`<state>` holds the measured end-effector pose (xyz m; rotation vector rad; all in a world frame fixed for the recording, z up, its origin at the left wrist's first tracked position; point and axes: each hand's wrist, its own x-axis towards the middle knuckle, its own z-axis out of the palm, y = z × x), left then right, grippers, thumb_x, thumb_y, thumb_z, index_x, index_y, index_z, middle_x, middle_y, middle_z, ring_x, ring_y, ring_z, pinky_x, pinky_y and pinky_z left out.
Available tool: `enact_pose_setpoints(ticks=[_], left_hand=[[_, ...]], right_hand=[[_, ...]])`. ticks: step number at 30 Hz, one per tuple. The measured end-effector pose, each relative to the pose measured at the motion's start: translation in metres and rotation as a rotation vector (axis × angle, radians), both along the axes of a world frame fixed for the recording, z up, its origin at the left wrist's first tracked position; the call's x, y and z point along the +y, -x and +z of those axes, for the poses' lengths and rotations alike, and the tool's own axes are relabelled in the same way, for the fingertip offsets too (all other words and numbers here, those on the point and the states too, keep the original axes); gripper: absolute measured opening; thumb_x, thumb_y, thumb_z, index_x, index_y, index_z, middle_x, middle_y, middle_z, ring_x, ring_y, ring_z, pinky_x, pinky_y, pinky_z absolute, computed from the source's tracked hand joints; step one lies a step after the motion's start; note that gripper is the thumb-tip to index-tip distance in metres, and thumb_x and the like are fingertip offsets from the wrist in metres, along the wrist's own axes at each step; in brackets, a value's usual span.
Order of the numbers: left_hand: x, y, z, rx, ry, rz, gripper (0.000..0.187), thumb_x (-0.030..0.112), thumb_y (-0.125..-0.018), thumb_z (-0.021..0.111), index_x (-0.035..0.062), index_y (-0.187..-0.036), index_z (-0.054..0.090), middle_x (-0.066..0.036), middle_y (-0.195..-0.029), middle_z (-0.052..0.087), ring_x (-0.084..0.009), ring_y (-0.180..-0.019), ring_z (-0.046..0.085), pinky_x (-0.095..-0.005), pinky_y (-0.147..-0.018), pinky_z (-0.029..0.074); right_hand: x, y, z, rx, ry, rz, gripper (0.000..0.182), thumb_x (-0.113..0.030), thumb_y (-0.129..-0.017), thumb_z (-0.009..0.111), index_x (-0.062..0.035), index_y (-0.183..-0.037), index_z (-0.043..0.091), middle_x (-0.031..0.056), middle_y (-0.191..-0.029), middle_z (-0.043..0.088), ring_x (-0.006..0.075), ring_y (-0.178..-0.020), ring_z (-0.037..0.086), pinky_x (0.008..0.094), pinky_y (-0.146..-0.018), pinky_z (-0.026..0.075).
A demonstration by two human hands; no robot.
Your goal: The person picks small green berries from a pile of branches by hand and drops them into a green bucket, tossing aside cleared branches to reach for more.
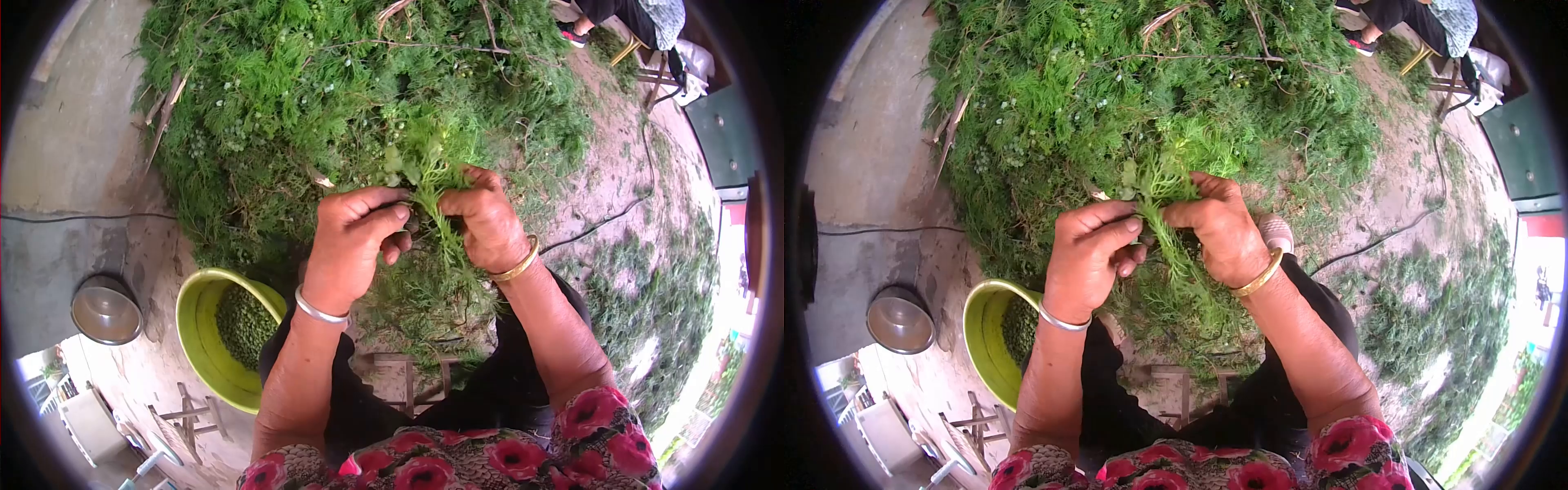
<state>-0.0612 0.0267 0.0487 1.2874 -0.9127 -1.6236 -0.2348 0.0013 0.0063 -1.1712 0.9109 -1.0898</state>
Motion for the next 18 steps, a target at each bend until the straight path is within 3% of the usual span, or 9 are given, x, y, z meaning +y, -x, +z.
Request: enact_pose_setpoints(ticks=[1,2,4,6,9,12,15,17,18], left_hand=[[-0.001,-0.002,0.001,0.137,-0.073,0.024,0.017,0.0,-0.08,0.056,-0.0078,-0.094,0.062,-0.012,-0.07,0.061,-0.0129,-0.05,0.053,-0.0195,-0.04,0.04],[-0.003,-0.008,0.0,0.137,-0.072,0.024,0.017,0.0,-0.08,0.056,-0.0078,-0.094,0.062,-0.012,-0.07,0.061,-0.0129,-0.05,0.053,-0.0195,-0.04,0.04],[-0.007,-0.02,-0.003,0.438,0.007,0.025,0.016,-0.001,-0.079,0.055,-0.0068,-0.093,0.06,-0.015,-0.074,0.06,-0.0136,-0.05,0.051,-0.0194,-0.04,0.039],[-0.008,-0.022,0.001,0.49,0.024,0.066,0.015,-0.001,-0.079,0.055,-0.0056,-0.093,0.058,-0.016,-0.081,0.06,-0.0137,-0.053,0.052,-0.0189,-0.039,0.038],[-0.007,-0.012,0.0,0.248,0.236,0.16,0.013,-0.003,-0.079,0.057,-0.0016,-0.092,0.058,-0.013,-0.08,0.06,-0.0113,-0.052,0.05,-0.0182,-0.04,0.038],[-0.007,0.005,-0.012,-0.462,0.613,0.296,0.02,-0.003,-0.073,0.069,-0.0006,-0.093,0.064,-0.005,-0.071,0.063,-0.0054,-0.057,0.053,-0.0178,-0.049,0.042],[-0.007,0.009,-0.023,-0.635,0.696,0.267,0.026,0.0,-0.071,0.073,-0.0014,-0.095,0.064,-0.004,-0.072,0.065,-0.0061,-0.062,0.057,-0.0201,-0.054,0.046],[-0.009,0.008,-0.022,-0.764,0.795,0.216,0.021,-0.001,-0.073,0.071,-0.0023,-0.092,0.063,-0.004,-0.072,0.065,-0.0095,-0.06,0.059,-0.0218,-0.055,0.047],[-0.008,0.008,-0.022,-0.764,0.795,0.217,0.021,-0.001,-0.073,0.071,-0.0023,-0.092,0.063,-0.004,-0.072,0.065,-0.0095,-0.06,0.059,-0.0218,-0.055,0.047]], right_hand=[[0.0,0.003,-0.006,0.162,0.305,0.028,0.02,0.002,-0.073,0.059,0.0053,-0.093,0.058,0.0049,-0.085,0.062,0.0112,-0.076,0.054,0.0254,-0.076,0.043],[0.001,0.006,-0.009,0.163,0.306,0.028,0.02,0.002,-0.073,0.059,0.0053,-0.093,0.058,0.0049,-0.085,0.062,0.0112,-0.076,0.054,0.0254,-0.076,0.043],[0.0,-0.002,0.018,-0.117,-0.681,-0.281,0.026,0.0,-0.073,0.059,0.0048,-0.098,0.053,0.0054,-0.089,0.058,0.0122,-0.079,0.051,0.0253,-0.076,0.04],[-0.004,0.007,-0.016,-0.187,-0.595,-0.181,0.03,-0.002,-0.073,0.059,0.004,-0.101,0.051,0.0057,-0.091,0.055,0.0118,-0.08,0.049,0.0253,-0.071,0.039],[-0.005,0.0,0.006,-0.218,-0.67,-0.232,0.028,0.0,-0.073,0.057,0.0042,-0.1,0.052,0.0052,-0.087,0.056,0.0118,-0.077,0.05,0.0254,-0.07,0.04],[0.0,-0.011,0.037,-0.214,-0.696,-0.244,0.025,0.001,-0.071,0.057,0.0038,-0.096,0.055,0.005,-0.08,0.058,0.0133,-0.074,0.053,0.0285,-0.074,0.04],[0.002,-0.013,0.023,-0.213,-0.632,-0.28,0.021,0.002,-0.072,0.054,0.0029,-0.093,0.058,0.0046,-0.076,0.059,0.0143,-0.072,0.055,0.0295,-0.074,0.041],[0.001,0.0,-0.013,0.111,-0.153,0.055,0.018,0.004,-0.072,0.054,0.0023,-0.088,0.061,0.006,-0.079,0.062,0.0171,-0.072,0.056,0.0291,-0.076,0.043],[0.003,0.003,-0.008,0.111,-0.153,0.056,0.018,0.004,-0.072,0.054,0.0023,-0.088,0.061,0.006,-0.079,0.062,0.0171,-0.072,0.056,0.0291,-0.076,0.043]])
